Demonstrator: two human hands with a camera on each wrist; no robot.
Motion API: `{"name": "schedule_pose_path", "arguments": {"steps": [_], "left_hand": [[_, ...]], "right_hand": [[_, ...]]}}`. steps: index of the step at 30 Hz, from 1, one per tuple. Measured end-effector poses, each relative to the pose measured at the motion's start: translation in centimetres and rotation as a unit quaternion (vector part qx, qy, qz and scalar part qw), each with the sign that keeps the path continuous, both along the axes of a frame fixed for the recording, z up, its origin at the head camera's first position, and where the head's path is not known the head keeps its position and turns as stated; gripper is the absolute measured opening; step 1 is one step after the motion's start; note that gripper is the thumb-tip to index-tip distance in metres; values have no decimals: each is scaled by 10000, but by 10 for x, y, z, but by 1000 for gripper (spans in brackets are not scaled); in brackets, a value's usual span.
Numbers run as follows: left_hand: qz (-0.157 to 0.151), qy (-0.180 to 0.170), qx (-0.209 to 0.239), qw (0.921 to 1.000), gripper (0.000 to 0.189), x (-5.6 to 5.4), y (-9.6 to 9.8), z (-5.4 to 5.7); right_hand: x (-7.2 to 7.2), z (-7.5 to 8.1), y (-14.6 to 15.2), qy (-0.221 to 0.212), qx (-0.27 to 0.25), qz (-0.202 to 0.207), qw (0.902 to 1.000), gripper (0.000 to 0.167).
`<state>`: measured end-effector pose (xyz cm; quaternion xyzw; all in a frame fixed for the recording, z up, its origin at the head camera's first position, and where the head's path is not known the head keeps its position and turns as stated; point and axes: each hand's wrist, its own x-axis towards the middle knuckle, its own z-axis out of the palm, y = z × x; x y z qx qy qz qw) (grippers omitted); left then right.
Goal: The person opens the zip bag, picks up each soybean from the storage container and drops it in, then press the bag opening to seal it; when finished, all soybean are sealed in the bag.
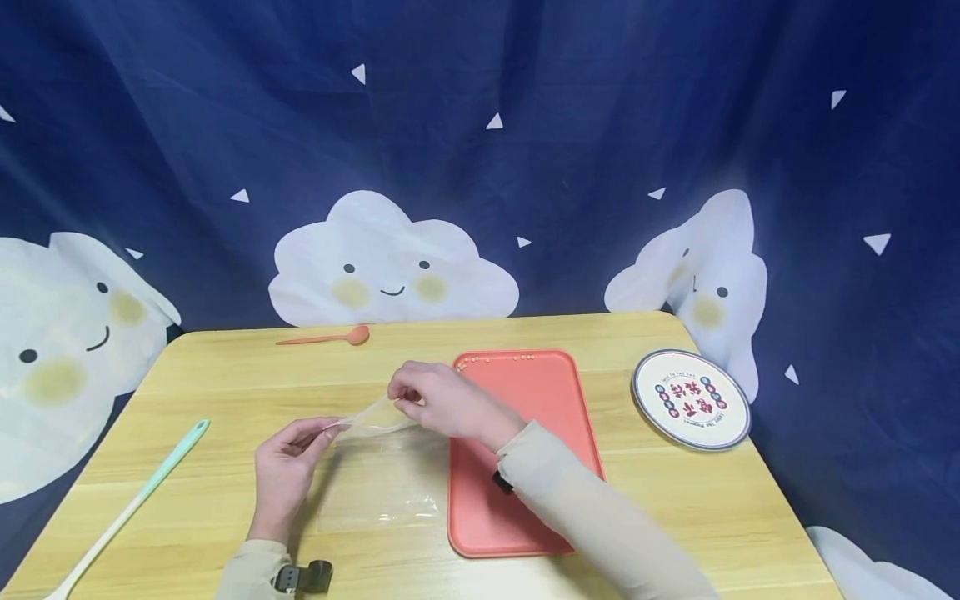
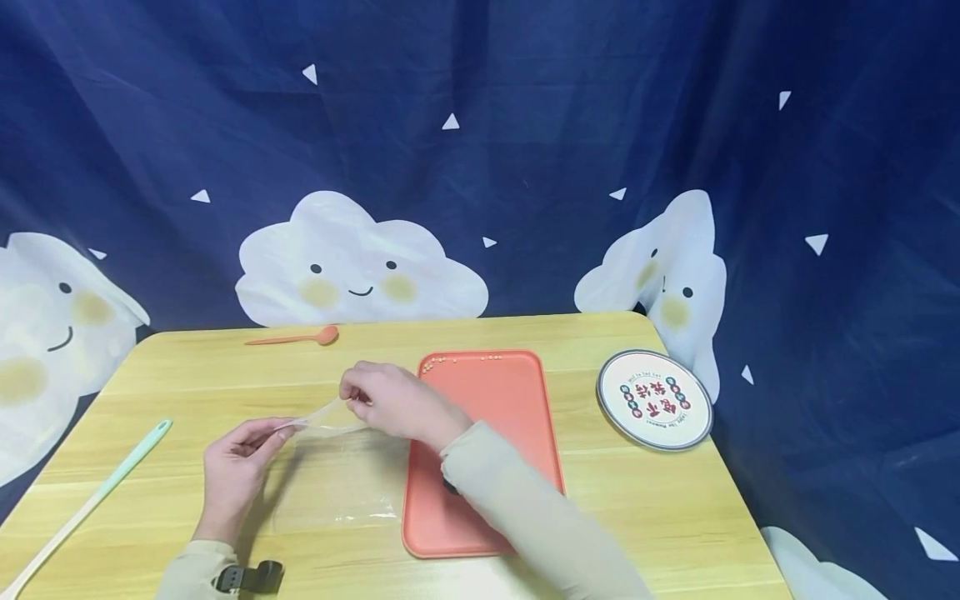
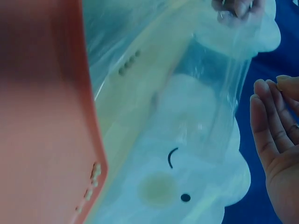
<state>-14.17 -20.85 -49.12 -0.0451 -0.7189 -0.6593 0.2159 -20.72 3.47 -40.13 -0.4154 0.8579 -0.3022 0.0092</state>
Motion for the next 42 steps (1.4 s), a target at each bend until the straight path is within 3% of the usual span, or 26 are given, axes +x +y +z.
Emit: {"name": "schedule_pose_path", "arguments": {"steps": [10,17,23,29,36,42], "left_hand": [[-16,34,47,10000,14,0,-1,-1],[76,-142,-93,9998,13,1,-3,1],[70,-160,-98,9998,13,1,-4,2],[133,-135,-192,9996,13,0,-5,1],[29,-40,-141,9999,14,-1,-3,0],[-21,-83,-230,9997,15,1,-2,-1]], "right_hand": [[5,-6,-18,283,483,49,9984,10],[1,-1,-3,159,-73,-108,9998,10],[-12,-2,31,-396,-784,-571,9945,10],[-31,-8,76,-558,-927,-1163,9873,11],[-57,-26,125,-1056,-857,-1655,9768,12],[-74,-48,150,-883,-192,-1943,9768,14]]}}
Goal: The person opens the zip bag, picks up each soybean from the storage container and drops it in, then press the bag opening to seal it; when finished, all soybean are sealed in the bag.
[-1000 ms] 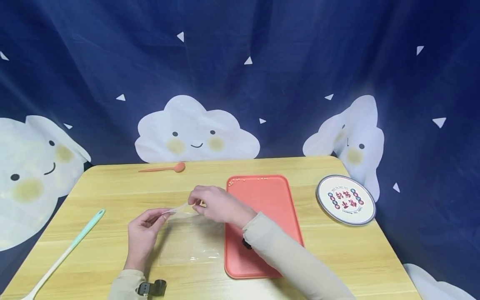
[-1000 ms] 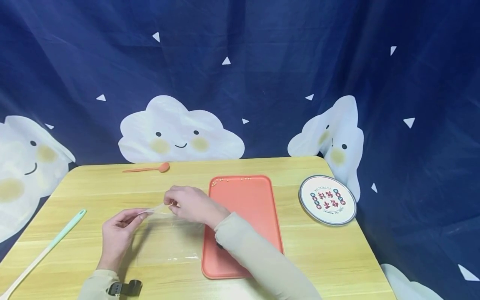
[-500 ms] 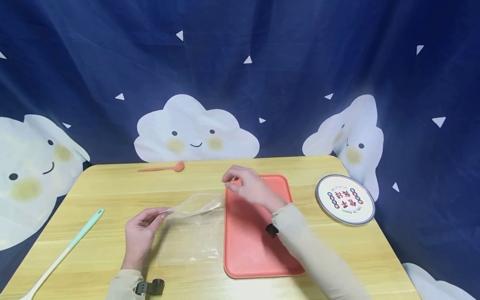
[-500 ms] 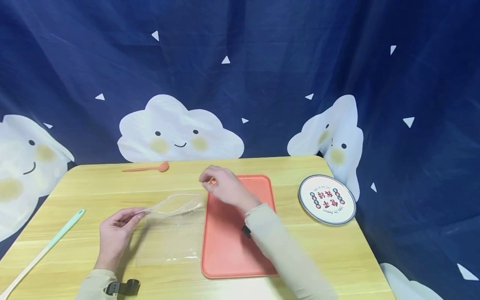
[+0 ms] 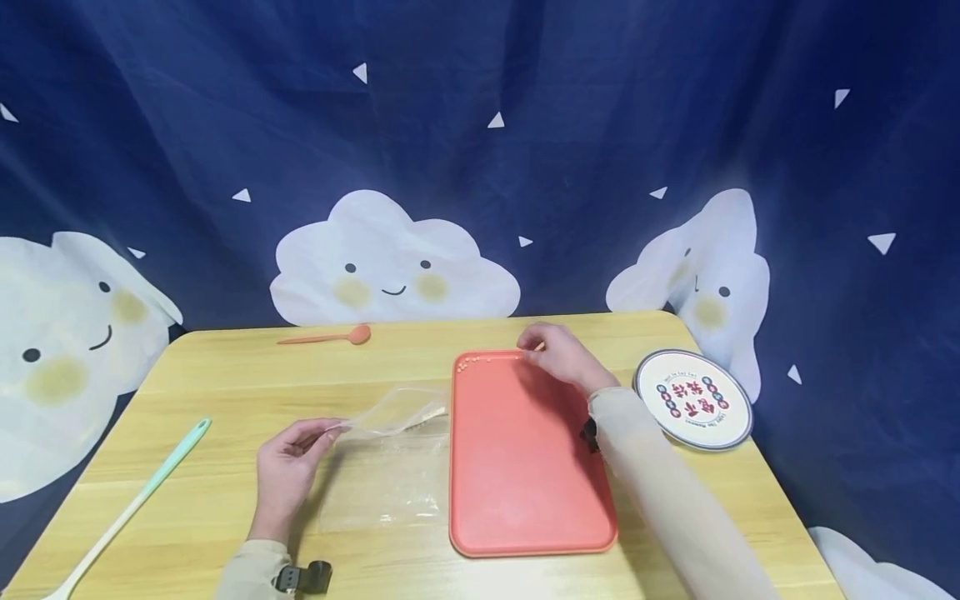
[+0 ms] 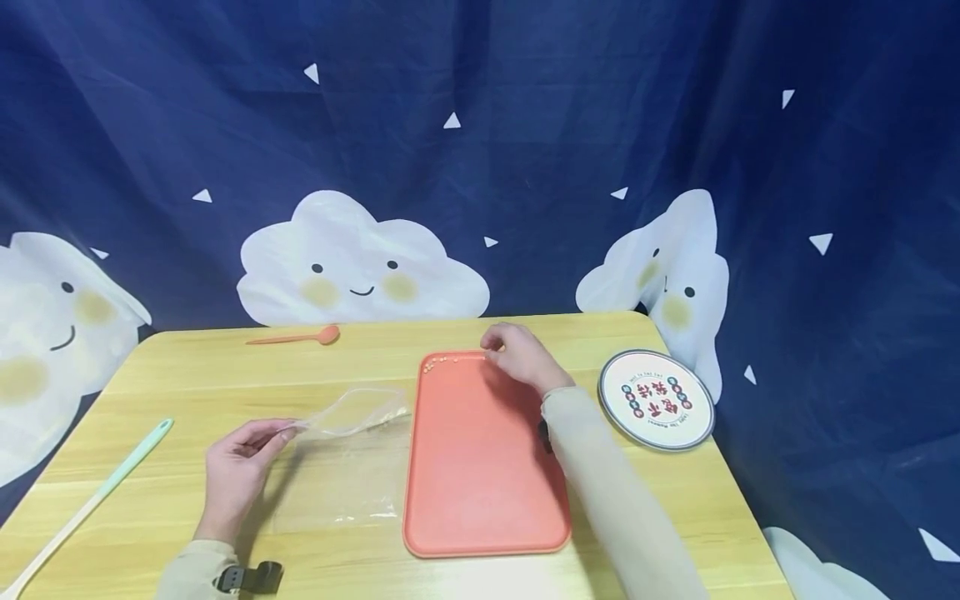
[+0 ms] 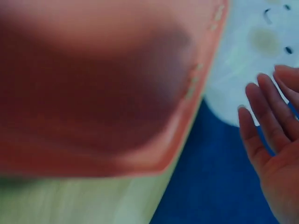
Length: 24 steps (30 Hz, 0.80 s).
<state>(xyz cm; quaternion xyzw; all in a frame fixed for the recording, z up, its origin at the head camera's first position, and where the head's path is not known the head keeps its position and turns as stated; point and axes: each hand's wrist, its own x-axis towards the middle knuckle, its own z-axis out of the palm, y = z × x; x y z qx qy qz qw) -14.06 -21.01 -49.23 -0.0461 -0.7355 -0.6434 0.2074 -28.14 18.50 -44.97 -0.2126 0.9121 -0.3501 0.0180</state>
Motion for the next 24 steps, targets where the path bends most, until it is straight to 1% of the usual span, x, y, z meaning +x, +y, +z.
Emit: {"name": "schedule_pose_path", "arguments": {"steps": [4,6,10,13,16,20,24], "left_hand": [[103,-133,-13,9999,14,0,0,0],[125,-160,19,9998,14,0,0,0],[9,-19,98,9999,15,0,0,0],[-119,124,138,9998,15,0,0,1],[-164,146,180,9996,15,0,0,2],[-135,45,215,9997,15,2,0,1],[-110,-69,233,9996,15,2,-1,0]], "right_hand": [[-7,-10,9,28,730,-6,9973,13],[-10,-13,11,-18,989,-60,9951,13],[-14,-16,11,0,1378,-132,9904,14],[-17,-18,11,110,1631,-120,9865,16],[-18,-19,10,92,1758,-114,9843,18],[-20,-23,8,-1,1784,-51,9839,19],[-22,-27,8,153,1849,98,9826,16]]}}
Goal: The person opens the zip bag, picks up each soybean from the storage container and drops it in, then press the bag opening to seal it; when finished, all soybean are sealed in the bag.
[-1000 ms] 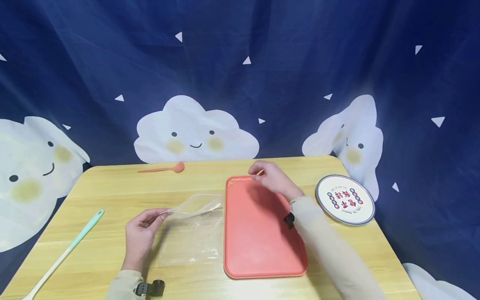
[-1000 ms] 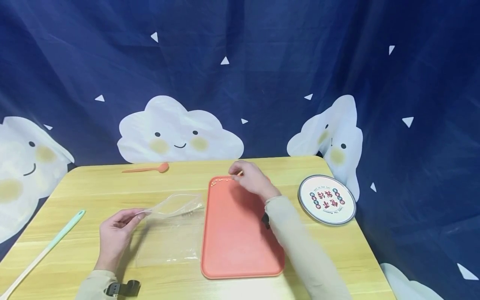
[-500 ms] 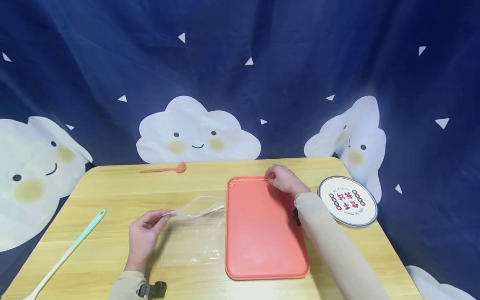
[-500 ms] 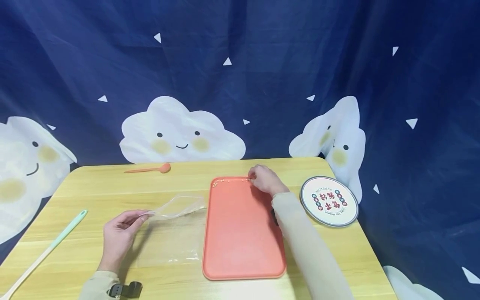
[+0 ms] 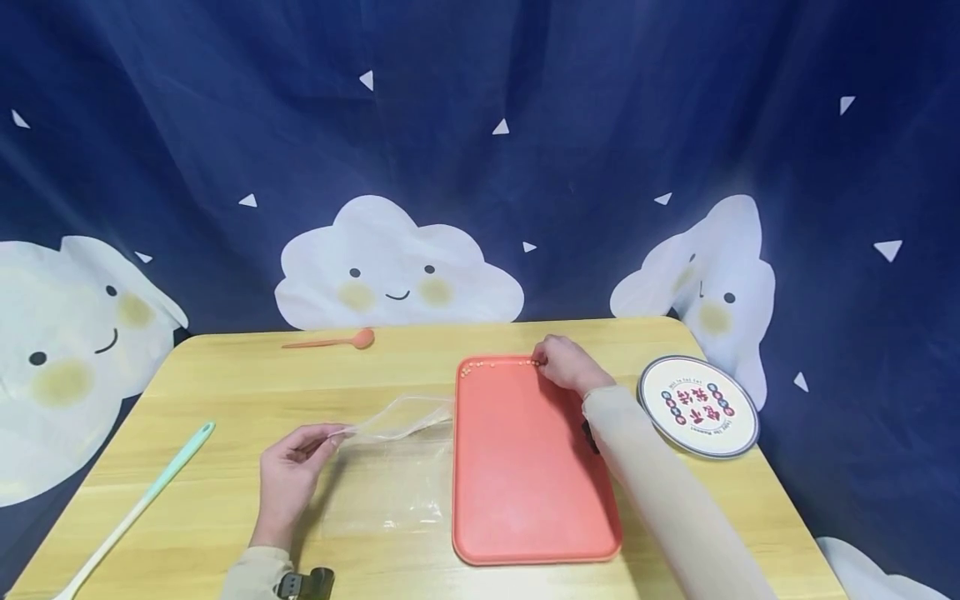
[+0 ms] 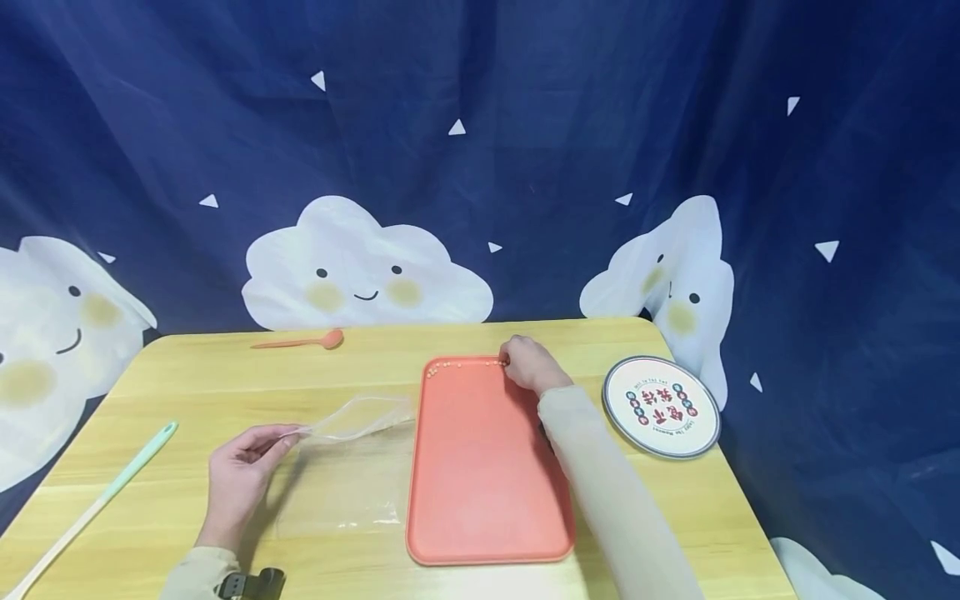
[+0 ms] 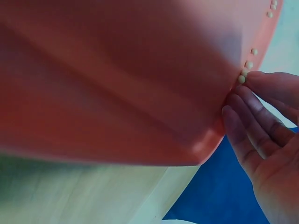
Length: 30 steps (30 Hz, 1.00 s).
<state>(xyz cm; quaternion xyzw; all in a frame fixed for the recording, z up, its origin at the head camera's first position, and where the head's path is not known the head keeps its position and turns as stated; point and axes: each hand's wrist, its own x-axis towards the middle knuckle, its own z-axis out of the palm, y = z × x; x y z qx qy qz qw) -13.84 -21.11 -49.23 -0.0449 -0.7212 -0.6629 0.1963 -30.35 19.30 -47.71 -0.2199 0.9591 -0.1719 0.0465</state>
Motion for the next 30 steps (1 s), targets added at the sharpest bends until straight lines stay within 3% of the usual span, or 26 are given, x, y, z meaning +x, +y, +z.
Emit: {"name": "schedule_pose_path", "arguments": {"steps": [4,11,22,25,30], "left_hand": [[38,-50,-5,10000,14,0,-1,-1],[49,-53,3,10000,14,0,-1,-2],[105,-55,-96,9999,15,0,-1,-2],[52,25,-119,9999,14,0,-1,-2],[88,28,-157,9998,14,0,0,0]], "right_hand": [[-2,-4,-1,102,96,88,9999,15],[-3,-3,-3,-94,294,-141,9994,18],[3,0,3,-163,426,-197,9988,13],[7,4,5,-159,307,-173,9993,9],[13,8,7,-217,-329,-80,9992,4]]}}
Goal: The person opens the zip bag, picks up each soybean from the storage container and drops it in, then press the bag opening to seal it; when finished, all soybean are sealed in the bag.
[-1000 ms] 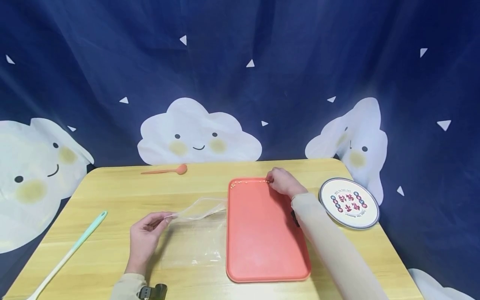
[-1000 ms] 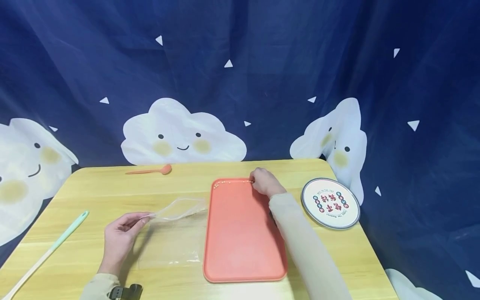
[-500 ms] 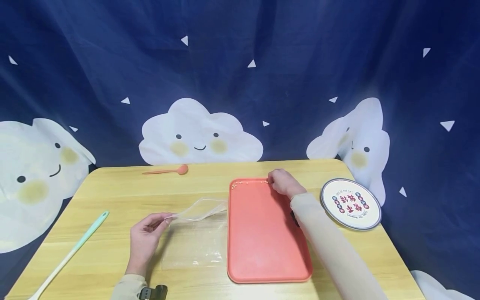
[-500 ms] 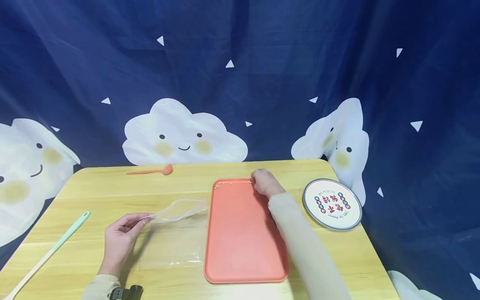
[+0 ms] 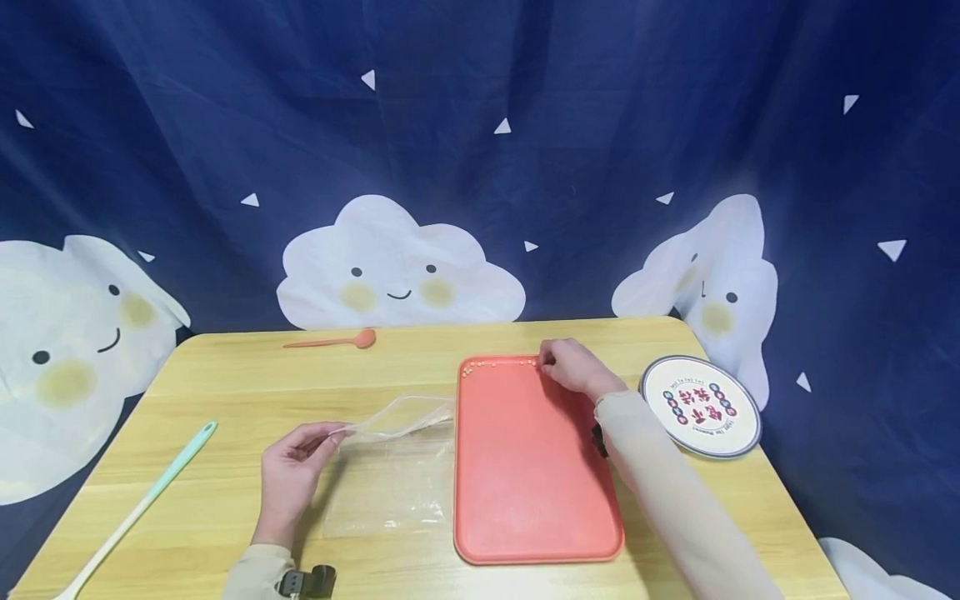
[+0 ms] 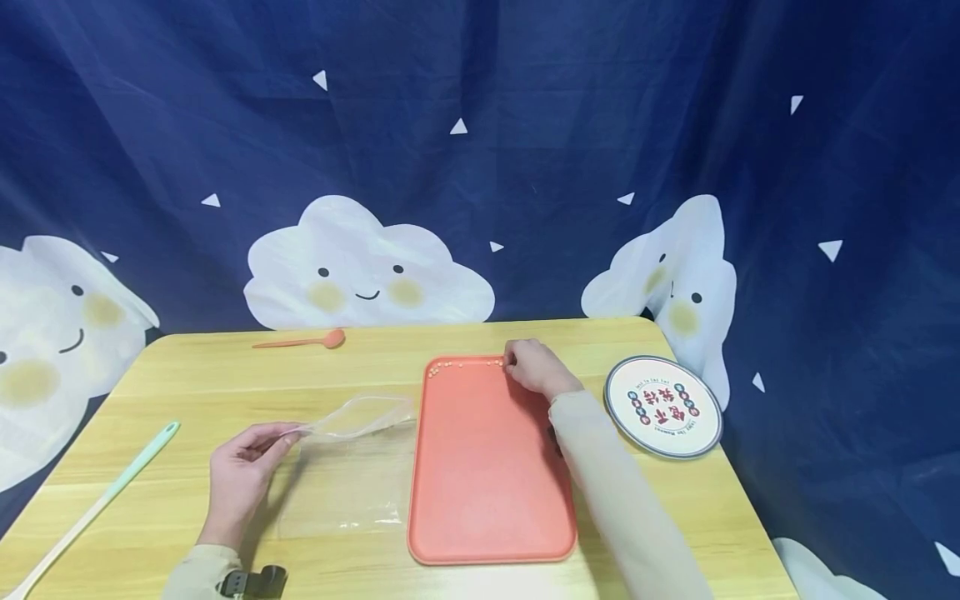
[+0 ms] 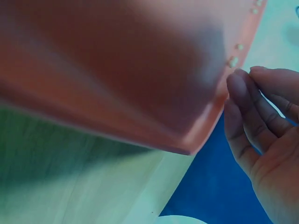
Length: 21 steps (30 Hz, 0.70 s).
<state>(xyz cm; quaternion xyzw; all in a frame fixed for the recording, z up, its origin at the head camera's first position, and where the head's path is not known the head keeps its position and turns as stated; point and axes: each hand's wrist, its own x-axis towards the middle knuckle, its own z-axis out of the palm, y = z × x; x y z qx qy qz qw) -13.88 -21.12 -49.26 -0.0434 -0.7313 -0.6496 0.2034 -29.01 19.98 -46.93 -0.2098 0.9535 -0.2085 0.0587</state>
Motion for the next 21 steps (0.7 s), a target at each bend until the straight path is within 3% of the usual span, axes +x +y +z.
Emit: {"name": "schedule_pose_path", "arguments": {"steps": [13,21], "left_hand": [[-30,-46,32,10000,15,1,-1,2],[28,-96,111,9999,14,0,1,3]], "right_hand": [[18,20,-11,450,-578,134,9972,4],[35,39,-37,670,-1109,536,9901,10]]}}
